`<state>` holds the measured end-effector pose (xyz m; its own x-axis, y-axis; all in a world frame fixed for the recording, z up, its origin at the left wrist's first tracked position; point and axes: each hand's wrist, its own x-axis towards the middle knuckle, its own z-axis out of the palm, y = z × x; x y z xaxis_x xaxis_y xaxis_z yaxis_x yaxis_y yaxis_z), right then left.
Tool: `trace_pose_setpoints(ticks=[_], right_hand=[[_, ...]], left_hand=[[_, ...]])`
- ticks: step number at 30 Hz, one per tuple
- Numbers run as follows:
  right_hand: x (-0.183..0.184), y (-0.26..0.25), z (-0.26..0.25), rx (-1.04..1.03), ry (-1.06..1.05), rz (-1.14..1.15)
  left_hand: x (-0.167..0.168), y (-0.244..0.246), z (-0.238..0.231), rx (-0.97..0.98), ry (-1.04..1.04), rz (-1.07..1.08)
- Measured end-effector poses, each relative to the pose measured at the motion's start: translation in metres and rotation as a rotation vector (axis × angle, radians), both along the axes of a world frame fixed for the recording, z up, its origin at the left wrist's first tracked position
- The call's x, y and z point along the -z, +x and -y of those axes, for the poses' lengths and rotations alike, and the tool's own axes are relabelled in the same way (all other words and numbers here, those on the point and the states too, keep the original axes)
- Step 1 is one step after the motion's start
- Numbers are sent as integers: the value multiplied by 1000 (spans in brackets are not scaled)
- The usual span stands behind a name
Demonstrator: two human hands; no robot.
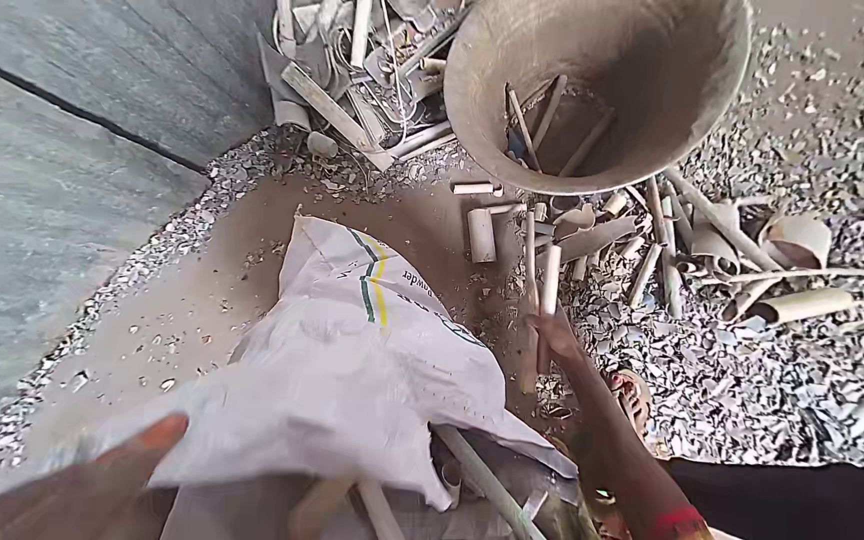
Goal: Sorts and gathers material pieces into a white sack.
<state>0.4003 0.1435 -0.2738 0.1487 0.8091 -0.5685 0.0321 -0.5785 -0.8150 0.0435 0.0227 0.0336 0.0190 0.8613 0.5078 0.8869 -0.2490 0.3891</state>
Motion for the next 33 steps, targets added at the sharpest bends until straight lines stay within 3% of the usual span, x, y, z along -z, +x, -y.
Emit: trace_pose_setpoints(ticks=[2,5,8,12,16,19,21,25,27,29,33], right_hand=[[-51,15,39,143,57,-261],[-120,38,72,234,228,-433],[-159,47,89,184,413,-409],[-179,49,121,92,476,-763],[-225,19,150,139,578,-430],[-263,-9,164,108,678,-574],[-281,-44,170,119,788,-543],[-286,-135,173,232,1302,-423],[-281,-167,163,192,1523,-398],[-268,-196,146,123,1568,-372],[-221,-219,108,-87,1419,-231]], left_hand=[[6,3,5,-129,67,15],[15,-1,10,-261,66,-29],[-4,17,6,-262,28,-86],[-2,22,1,-236,44,-95],[1,28,-5,-206,102,-75],[2,33,4,-168,111,-79],[0,33,3,-154,141,-73],[0,29,-7,-156,233,-32],[2,23,-13,-159,271,-12],[4,14,-16,-144,302,0],[10,5,-13,-131,326,-9]])
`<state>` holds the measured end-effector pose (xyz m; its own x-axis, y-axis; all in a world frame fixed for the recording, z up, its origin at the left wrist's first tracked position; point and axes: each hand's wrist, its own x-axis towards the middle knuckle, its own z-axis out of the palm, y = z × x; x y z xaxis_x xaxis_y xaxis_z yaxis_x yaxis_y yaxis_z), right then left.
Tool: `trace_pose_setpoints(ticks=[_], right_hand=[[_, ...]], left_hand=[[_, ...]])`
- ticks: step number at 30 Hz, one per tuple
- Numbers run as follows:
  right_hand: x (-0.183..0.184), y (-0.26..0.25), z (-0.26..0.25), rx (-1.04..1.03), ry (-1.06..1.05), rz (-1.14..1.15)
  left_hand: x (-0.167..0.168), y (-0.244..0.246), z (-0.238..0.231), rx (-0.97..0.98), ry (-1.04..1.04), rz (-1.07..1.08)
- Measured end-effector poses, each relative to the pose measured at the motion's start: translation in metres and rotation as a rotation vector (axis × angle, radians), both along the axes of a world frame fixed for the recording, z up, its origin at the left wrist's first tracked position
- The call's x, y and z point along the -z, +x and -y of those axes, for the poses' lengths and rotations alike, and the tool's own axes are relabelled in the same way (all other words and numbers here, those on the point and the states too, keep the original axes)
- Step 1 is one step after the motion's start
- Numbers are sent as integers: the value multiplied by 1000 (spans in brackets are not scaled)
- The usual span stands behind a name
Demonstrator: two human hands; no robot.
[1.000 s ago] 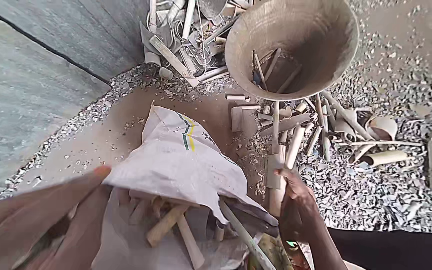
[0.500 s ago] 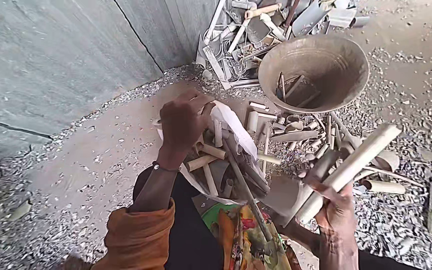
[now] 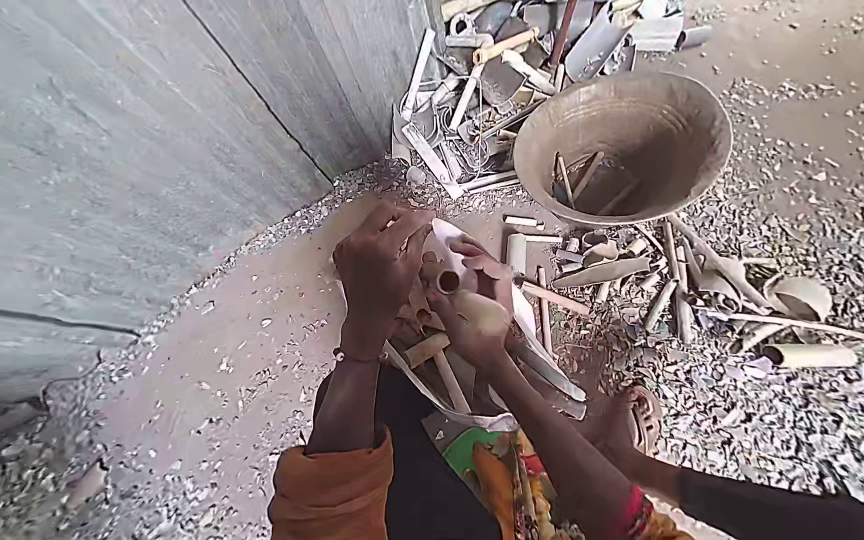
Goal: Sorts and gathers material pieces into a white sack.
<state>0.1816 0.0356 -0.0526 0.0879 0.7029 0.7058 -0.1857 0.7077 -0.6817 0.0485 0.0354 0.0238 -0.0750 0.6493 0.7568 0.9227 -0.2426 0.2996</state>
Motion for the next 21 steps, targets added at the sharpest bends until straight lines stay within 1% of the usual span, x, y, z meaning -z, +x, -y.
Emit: trace_pose_setpoints(ticks=[2,4,6,7,9,13,14,15,16,17,18,19,20,21], right_hand=[[-4,16,-1,81,119,113],[-9,35,18,106,186,270],[-3,38,39,132,189,446],[3,36,48,137,156,553],[13,34,60,131,58,700],[16,26,54,127,-118,719],[11,25,51,100,-216,787],[1,23,48,28,-380,913],[-12,20,43,-129,-606,1046],[-13,13,31,-266,-743,1080],[1,3,23,-311,-766,982],[18,-11,19,-290,-731,843],[18,-20,17,-307,-723,768],[11,-22,17,-324,-720,792]], left_hand=[[-2,-3,-2,0,21,-15],[-1,-3,0,-13,42,-33],[1,0,0,-37,106,-79],[1,2,0,-53,153,-110],[0,5,5,-80,249,-149],[-11,-4,29,-146,331,-173],[-13,-8,33,-186,333,-175],[-13,-9,36,-231,335,-169],[-14,-11,36,-274,330,-168],[-14,-12,31,-301,324,-173],[-12,-15,25,-319,313,-168],[-9,-19,19,-330,302,-151],[-7,-22,15,-339,286,-129],[-5,-23,13,-345,280,-113]])
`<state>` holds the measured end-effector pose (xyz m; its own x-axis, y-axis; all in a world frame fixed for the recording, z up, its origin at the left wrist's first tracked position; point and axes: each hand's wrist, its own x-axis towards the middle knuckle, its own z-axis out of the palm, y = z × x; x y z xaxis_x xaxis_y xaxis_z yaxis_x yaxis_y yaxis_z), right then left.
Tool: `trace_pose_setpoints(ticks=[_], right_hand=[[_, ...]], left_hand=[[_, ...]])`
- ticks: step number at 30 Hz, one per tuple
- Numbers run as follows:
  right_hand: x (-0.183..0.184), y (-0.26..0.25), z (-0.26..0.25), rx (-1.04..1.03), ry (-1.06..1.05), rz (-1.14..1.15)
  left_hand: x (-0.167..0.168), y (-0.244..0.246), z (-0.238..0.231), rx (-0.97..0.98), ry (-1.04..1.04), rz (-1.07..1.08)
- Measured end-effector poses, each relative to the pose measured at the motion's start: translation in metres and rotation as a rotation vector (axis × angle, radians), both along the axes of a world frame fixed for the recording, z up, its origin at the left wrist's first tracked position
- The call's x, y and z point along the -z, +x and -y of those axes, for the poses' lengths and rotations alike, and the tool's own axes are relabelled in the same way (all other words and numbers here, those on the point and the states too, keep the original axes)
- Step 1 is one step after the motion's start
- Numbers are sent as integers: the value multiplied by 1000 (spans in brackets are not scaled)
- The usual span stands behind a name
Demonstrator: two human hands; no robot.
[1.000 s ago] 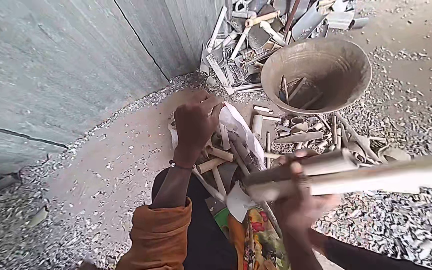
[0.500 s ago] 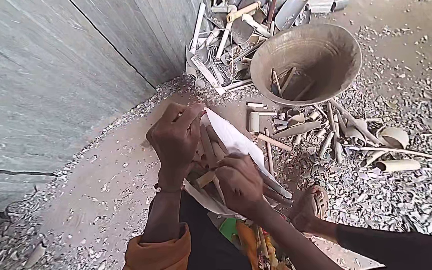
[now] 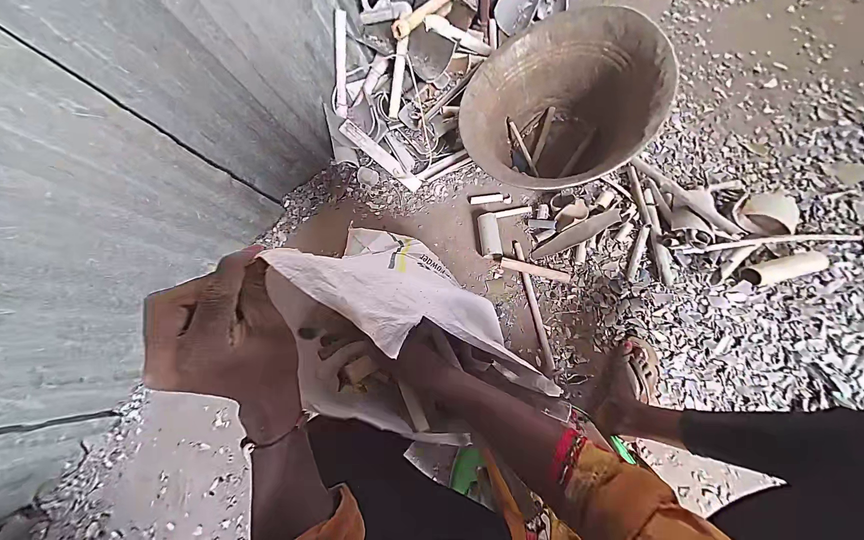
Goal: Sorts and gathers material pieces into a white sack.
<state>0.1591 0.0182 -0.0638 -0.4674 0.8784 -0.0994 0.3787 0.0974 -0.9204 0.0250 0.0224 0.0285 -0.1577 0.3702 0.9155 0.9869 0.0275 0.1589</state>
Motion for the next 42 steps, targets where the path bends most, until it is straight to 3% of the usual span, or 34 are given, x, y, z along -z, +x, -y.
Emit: trace_pose_setpoints(ticks=[2,4,6,8,10,12,14,19,23,25,29,31,38,40,42], right_hand=[[-18,7,4,-128,78,152],[-27,42,23,-192,357,96],[-17,85,40,11,627,-131],[7,133,46,345,718,-102],[33,180,42,408,463,128],[54,209,34,146,-87,159],[75,207,29,-27,-316,153],[49,185,0,-110,-286,489],[30,172,-2,-172,-276,606],[36,178,3,-155,-296,631],[56,188,20,-184,-286,686],[52,184,22,-180,-259,720],[13,166,41,-159,-247,674],[9,164,46,-156,-232,646],[4,160,48,-99,-272,596]], left_hand=[[0,-1,-1,18,2,-7],[3,-5,7,42,-47,10],[8,-16,18,81,-120,124],[7,-21,29,109,-191,228],[7,-25,28,176,-232,254],[6,-31,23,166,-325,182],[2,-30,19,132,-419,118],[-12,8,15,162,-302,111],[-9,33,67,134,-111,68],[2,45,113,-22,-261,207],[23,31,173,-396,-1180,772],[30,28,169,-416,-1445,900],[94,53,154,-101,-1391,1138],[100,66,161,9,-1351,1190],[88,79,167,-65,-1331,1120]])
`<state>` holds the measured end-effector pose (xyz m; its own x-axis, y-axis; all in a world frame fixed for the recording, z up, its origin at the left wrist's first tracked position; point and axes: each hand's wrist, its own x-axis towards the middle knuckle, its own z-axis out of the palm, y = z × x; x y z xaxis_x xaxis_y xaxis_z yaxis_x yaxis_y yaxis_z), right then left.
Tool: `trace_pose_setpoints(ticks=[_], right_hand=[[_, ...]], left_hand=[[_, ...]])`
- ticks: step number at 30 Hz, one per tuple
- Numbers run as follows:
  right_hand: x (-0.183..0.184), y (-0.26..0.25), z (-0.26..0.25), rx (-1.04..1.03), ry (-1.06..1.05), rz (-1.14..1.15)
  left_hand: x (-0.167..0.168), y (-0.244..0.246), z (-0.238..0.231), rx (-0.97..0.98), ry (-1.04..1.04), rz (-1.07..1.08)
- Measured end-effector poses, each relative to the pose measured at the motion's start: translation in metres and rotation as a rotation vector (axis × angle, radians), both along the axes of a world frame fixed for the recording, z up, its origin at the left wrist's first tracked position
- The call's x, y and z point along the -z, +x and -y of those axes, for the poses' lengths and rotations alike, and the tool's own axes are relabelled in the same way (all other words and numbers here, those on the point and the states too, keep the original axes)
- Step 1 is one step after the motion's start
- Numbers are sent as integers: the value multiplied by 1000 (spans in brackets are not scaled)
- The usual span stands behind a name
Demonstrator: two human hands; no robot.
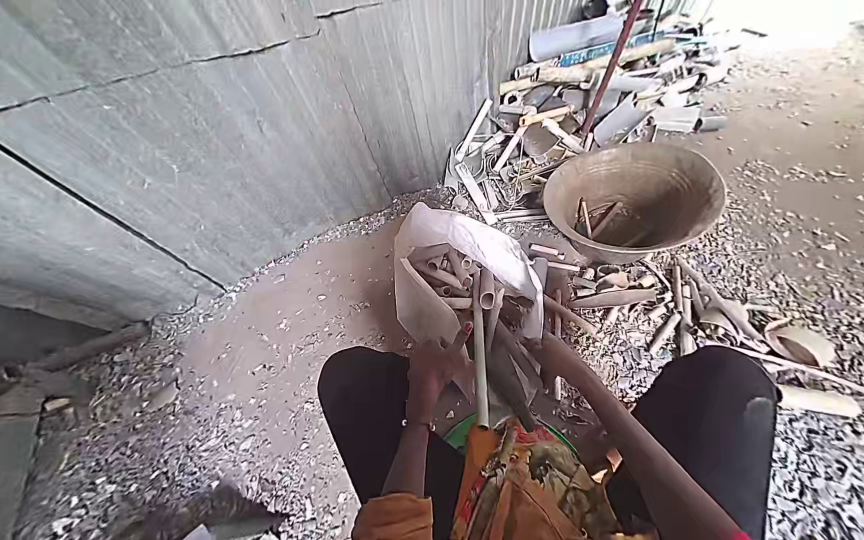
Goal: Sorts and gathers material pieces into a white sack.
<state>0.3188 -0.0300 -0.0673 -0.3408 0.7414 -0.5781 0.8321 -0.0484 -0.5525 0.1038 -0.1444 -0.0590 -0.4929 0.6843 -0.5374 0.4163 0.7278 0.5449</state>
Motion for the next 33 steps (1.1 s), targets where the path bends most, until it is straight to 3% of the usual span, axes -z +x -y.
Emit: trace_pose_setpoints(ticks=[4,7,10,14,17,19,22,24,27,30,33], right_hand=[[12,-2,6,133,-98,-136],[-3,-4,7,183,-91,-256],[-60,-22,-13,336,-91,-433],[-151,-78,-76,511,-238,-884],[-203,-116,-120,515,-256,-1013],[-192,-128,-130,452,-178,-1003],[-139,-122,-123,313,-84,-892],[-130,-113,-115,262,-61,-753],[-130,-97,-101,182,-9,-583],[-143,-97,-105,267,44,-755],[-151,-108,-107,254,-13,-980]], left_hand=[[-4,1,-1,10,-102,-106],[16,-15,-1,-206,264,74],[-6,-51,1,-495,626,293],[-95,-140,-16,-636,962,354],[-163,-176,-49,-659,1129,414],[-172,-179,-69,-634,1124,375],[-133,-170,-85,-571,997,282],[-107,-160,-91,-598,978,327],[-97,-136,-84,-709,1006,434],[-121,-150,-83,-753,1215,507],[-141,-200,-80,-767,1326,520]])
